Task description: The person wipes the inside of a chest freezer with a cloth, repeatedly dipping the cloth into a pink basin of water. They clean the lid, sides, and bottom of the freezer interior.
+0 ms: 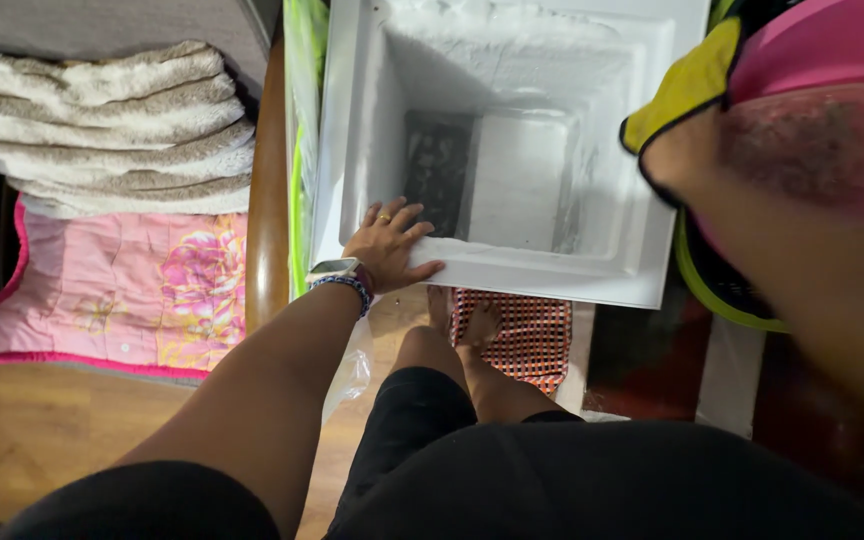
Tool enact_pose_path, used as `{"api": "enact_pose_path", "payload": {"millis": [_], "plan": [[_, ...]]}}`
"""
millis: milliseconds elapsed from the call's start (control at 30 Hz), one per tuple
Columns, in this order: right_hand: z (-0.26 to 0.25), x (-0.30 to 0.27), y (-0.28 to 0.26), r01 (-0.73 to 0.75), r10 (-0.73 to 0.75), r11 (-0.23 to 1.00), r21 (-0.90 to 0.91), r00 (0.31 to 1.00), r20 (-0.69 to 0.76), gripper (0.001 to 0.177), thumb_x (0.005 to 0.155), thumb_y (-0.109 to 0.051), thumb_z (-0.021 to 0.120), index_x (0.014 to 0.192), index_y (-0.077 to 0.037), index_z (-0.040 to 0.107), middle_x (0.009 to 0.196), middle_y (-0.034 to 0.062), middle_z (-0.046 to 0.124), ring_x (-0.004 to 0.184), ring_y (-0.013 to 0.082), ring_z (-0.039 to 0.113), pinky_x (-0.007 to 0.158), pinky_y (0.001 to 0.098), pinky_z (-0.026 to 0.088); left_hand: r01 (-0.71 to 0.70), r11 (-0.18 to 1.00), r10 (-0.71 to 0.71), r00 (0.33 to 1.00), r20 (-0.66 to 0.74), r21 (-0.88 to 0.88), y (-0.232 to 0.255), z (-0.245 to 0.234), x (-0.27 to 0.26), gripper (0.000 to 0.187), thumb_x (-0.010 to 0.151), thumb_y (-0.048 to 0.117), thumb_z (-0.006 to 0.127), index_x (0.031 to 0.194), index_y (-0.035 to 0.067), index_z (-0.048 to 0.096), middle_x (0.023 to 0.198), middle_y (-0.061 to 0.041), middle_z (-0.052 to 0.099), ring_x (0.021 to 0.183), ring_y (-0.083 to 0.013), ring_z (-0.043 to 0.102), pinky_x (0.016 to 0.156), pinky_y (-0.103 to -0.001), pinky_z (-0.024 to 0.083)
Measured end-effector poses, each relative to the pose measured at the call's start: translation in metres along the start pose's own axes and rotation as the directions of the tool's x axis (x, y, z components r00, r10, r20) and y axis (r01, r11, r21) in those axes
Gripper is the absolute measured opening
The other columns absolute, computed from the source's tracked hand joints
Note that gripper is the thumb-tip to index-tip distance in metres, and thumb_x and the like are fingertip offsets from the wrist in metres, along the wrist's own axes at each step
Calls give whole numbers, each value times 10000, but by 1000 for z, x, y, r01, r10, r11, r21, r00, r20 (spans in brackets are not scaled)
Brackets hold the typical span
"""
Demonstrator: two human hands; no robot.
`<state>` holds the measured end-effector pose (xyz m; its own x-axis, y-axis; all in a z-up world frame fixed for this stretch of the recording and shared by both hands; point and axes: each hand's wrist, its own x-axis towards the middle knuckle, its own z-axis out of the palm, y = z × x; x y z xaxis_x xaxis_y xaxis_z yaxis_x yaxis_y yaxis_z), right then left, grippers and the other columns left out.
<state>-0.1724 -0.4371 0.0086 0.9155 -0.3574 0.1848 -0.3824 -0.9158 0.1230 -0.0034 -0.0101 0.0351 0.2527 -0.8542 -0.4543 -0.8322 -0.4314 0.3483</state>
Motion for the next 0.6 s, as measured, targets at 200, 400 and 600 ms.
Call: {"api": "enact_pose_path", "payload": {"millis": [200,400,600], "plan": [[26,26,2,-69,67,995,69,997,44,373,917,-222,615,1152,66,594,1227,287,581,1234,470,500,1181,531,359,54,992,-52,998,18,-110,-3,-2,4,857,828,735,599,1444,147,511,1586,-109,378,1502,-328,270,1238,-459,203],[21,9,-9,-101,96,969,223,995,34,379,918,-222,624,1176,54,595,1244,271,578,1250,474,494,1178,543,353,123,983,-118,992,41,-139,1,-7,5,931,791,754,638,1480,154,457,1588,-68,377,1501,-292,271,1236,-420,234],[-25,-56,-22,-113,109,891,440,993,35,387,918,-222,633,1199,41,597,1260,255,575,1266,477,489,1174,554,347,85,985,-84,996,14,-151,-1,-7,6,872,820,735,612,1461,160,479,1580,-56,386,1501,-277,263,1241,-421,202]]}}
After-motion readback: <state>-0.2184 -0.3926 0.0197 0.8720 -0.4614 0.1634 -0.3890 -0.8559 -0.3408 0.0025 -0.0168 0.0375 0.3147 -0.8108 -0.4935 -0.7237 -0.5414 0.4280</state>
